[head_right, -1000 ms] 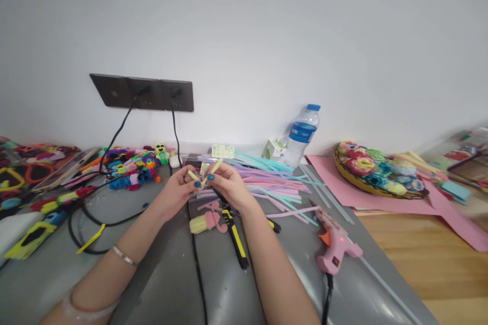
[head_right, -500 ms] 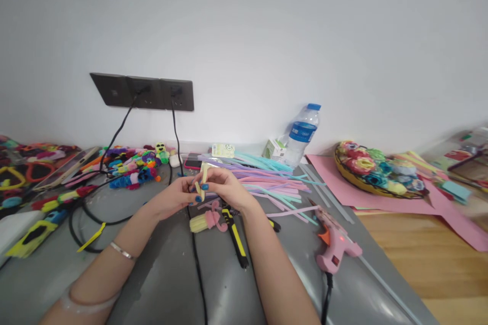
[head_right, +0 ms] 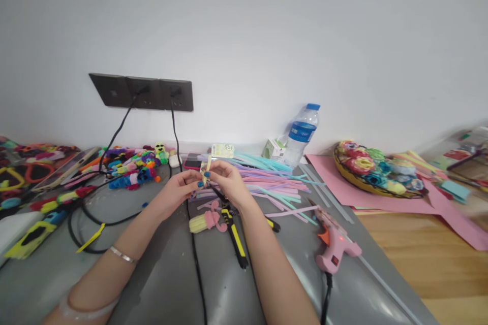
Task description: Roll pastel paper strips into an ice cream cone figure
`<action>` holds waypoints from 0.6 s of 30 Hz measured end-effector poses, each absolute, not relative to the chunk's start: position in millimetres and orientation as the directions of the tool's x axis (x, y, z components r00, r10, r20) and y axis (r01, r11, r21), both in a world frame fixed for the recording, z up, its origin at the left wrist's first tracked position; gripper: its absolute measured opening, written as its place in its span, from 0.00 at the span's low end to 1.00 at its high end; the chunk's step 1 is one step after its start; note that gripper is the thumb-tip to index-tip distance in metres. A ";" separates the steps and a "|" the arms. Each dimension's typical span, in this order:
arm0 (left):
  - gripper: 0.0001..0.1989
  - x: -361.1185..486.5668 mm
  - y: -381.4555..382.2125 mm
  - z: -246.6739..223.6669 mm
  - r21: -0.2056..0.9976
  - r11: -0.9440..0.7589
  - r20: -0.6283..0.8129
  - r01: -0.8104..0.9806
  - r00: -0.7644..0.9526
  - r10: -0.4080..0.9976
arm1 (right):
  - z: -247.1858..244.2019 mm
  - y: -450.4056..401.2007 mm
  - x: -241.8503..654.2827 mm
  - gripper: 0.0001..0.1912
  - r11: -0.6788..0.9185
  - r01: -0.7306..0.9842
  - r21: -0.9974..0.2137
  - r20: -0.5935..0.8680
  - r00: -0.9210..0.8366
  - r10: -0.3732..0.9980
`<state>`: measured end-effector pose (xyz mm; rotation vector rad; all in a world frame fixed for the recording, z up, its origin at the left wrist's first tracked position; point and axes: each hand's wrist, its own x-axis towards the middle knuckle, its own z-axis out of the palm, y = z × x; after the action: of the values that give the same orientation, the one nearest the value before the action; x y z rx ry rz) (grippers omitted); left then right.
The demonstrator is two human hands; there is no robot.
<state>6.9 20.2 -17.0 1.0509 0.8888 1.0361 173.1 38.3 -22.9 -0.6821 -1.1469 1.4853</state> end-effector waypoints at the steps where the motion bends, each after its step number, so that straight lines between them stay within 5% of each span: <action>1: 0.17 7.3 20.7 -18.1 0.967 0.142 -0.085 -0.213 0.257 0.963 | -24.0 39.1 173.1 0.14 0.061 -0.402 -0.914 0.166 -0.232 0.958; 18: 0.10 8.1 22.4 -21.9 0.994 -0.035 0.053 -0.107 0.168 0.984 | -25.3 40.0 172.7 0.13 0.113 -0.334 -0.936 0.188 -0.201 0.961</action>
<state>8.1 22.4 -21.9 1.2408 0.9866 1.1609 172.7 40.0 -25.3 -0.7368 -1.1923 1.3933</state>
